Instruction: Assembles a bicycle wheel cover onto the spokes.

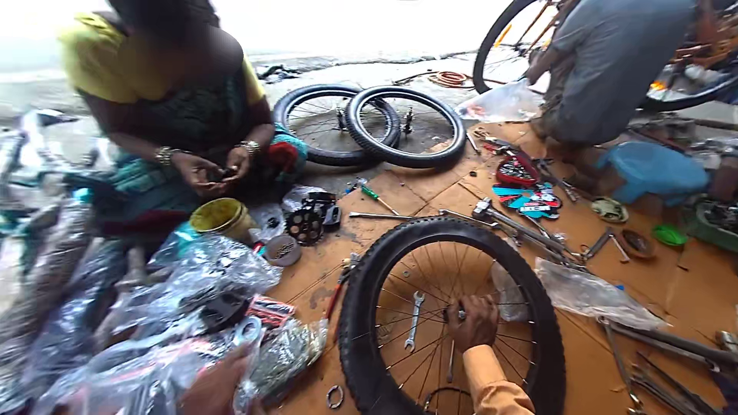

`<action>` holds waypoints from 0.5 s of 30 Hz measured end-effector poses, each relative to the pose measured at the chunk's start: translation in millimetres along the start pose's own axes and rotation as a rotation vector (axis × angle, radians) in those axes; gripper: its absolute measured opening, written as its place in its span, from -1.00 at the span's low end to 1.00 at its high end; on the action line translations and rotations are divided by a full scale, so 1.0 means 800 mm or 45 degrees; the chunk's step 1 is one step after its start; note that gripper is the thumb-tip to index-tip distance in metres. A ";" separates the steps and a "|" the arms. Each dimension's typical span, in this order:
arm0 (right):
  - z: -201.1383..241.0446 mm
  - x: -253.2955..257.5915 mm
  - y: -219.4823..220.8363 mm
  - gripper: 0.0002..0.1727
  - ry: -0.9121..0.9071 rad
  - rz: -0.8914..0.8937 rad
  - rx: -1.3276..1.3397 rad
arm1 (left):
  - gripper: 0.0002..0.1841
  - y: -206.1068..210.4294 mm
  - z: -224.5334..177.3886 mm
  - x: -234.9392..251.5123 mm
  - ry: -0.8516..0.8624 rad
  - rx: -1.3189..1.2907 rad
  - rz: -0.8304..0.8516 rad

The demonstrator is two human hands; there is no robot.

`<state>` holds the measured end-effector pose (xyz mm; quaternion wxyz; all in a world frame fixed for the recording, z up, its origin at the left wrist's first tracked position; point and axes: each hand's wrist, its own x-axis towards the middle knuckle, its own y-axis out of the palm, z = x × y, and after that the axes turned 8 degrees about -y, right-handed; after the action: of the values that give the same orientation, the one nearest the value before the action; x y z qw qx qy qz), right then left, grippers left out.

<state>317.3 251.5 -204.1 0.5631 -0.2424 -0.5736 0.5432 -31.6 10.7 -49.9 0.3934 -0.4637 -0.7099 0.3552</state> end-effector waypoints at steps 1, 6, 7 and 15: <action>0.003 -0.001 -0.001 -0.45 -0.006 0.009 0.003 | -0.49 0.025 -0.010 0.031 0.177 -0.051 0.163; 0.012 -0.007 0.002 -0.43 -0.008 0.034 -0.012 | -0.29 0.194 -0.067 0.206 0.187 0.200 0.557; 0.013 -0.008 0.001 -0.43 0.008 0.065 -0.005 | -0.23 0.231 -0.069 0.234 0.068 0.248 0.599; 0.011 0.069 -0.063 -0.30 -0.023 1.054 0.360 | -0.29 0.392 -0.003 0.257 0.018 0.211 0.483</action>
<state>312.2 283.2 -136.0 0.3204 -0.3677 -0.3532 0.7984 35.9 303.3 -274.6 0.3612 -0.5576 -0.5753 0.4770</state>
